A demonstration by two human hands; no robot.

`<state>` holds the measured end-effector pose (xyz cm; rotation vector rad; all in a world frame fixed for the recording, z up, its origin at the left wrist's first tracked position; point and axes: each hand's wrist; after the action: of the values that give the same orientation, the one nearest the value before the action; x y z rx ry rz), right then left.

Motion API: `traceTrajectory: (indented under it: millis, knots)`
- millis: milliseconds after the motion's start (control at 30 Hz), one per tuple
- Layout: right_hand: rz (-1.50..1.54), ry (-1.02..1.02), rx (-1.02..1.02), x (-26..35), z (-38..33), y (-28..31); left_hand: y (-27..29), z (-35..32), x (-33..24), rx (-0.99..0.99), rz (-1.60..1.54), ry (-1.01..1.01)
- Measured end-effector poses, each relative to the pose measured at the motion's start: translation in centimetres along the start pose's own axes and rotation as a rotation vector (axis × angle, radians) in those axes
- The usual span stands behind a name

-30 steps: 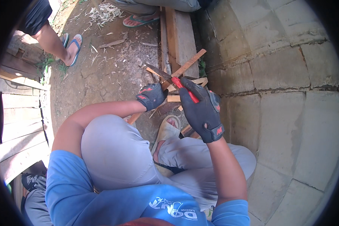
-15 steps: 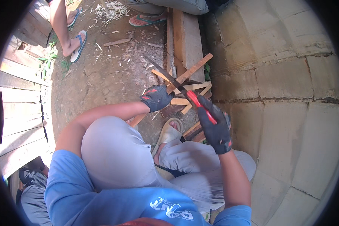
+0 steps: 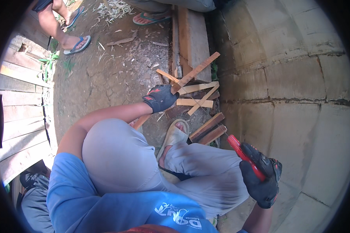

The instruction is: The person sits on the ground and uses a hand saw to cut small wooden sticks into shorter pieces. The person holds the sticks with one hand and saws with the other, accumulating a pile of cut pieces on the ground.

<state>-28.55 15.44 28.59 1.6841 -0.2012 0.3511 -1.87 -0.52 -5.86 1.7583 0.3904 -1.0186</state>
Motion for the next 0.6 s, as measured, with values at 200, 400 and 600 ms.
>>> traceTrajectory:
  millis: [200, 400, 600]
  knots:
    - [0.441, -0.18, 0.075, 0.5, 2.4, -6.8, -2.3, -0.6, 0.3, -0.039, 0.032, 0.065]
    - [0.169, 0.106, 0.031, 1.1, 13.8, -12.2, -1.2, -0.9, -0.2, -0.083, 0.064, 0.122]
    - [0.196, 0.022, 0.131, -3.4, 9.8, -13.8, -0.4, -0.4, -0.4, -0.044, -0.025, 0.101]
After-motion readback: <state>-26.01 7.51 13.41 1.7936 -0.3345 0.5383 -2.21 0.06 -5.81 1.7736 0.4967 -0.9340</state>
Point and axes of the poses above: each hand's wrist, its own z-axis towards the middle knuckle, its own y-axis out of the back of the hand, x = y × z, and after that the axes turned 5 degrees about -y, right-handed
